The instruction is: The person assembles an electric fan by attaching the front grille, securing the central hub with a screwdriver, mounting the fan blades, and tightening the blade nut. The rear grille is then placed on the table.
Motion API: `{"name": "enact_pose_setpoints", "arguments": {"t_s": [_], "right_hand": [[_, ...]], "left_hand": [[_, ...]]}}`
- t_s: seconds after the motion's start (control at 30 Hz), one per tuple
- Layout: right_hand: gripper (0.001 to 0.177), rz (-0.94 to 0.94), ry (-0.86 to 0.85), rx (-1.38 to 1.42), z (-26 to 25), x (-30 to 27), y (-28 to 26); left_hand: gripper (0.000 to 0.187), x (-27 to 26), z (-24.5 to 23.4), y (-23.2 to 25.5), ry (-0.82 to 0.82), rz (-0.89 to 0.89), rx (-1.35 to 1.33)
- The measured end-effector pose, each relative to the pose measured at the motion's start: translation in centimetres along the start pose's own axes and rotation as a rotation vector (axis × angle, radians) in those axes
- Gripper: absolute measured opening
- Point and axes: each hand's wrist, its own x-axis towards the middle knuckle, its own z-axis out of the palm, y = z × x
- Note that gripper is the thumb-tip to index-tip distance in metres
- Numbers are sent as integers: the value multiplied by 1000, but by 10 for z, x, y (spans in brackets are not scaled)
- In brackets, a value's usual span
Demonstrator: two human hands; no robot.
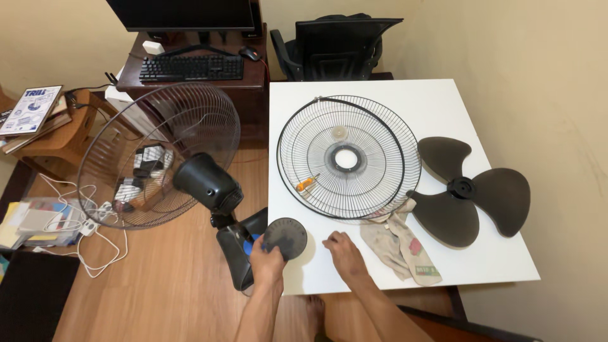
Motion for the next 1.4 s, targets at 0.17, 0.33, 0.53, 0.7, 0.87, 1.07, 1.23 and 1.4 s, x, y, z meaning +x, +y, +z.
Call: {"name": "enact_pose_setpoints", "arguments": {"t_s": [0.17,0.33,0.53,0.7,0.87,1.07,1.23,1.4], "right_hand": [[23,-10,109,43,-3,1,-4],[17,494,98,979,-7,15,-2],[23,570,111,745,-5,5,56],[24,849,427,650,-16,-22,123],[35,957,565,1356,-32,-19,138],[69,1236,274,1250,-55,26,103],[46,1157,199,1248,-56,46,97],[38,1048,215,873,-62,56,101]], "left_hand": [[46,4,8,-5,43,-79,68],[42,21,5,-14,109,-150,100],[42,40,9,-36,126,-151,122],[48,38,21,-39,78,-155,171],[53,33,36,-37,89,-177,126],[48,40,46,-33,73,-205,60],[51,49,55,-29,5,-173,51],[46,68,70,-30,6,-194,65]]}}
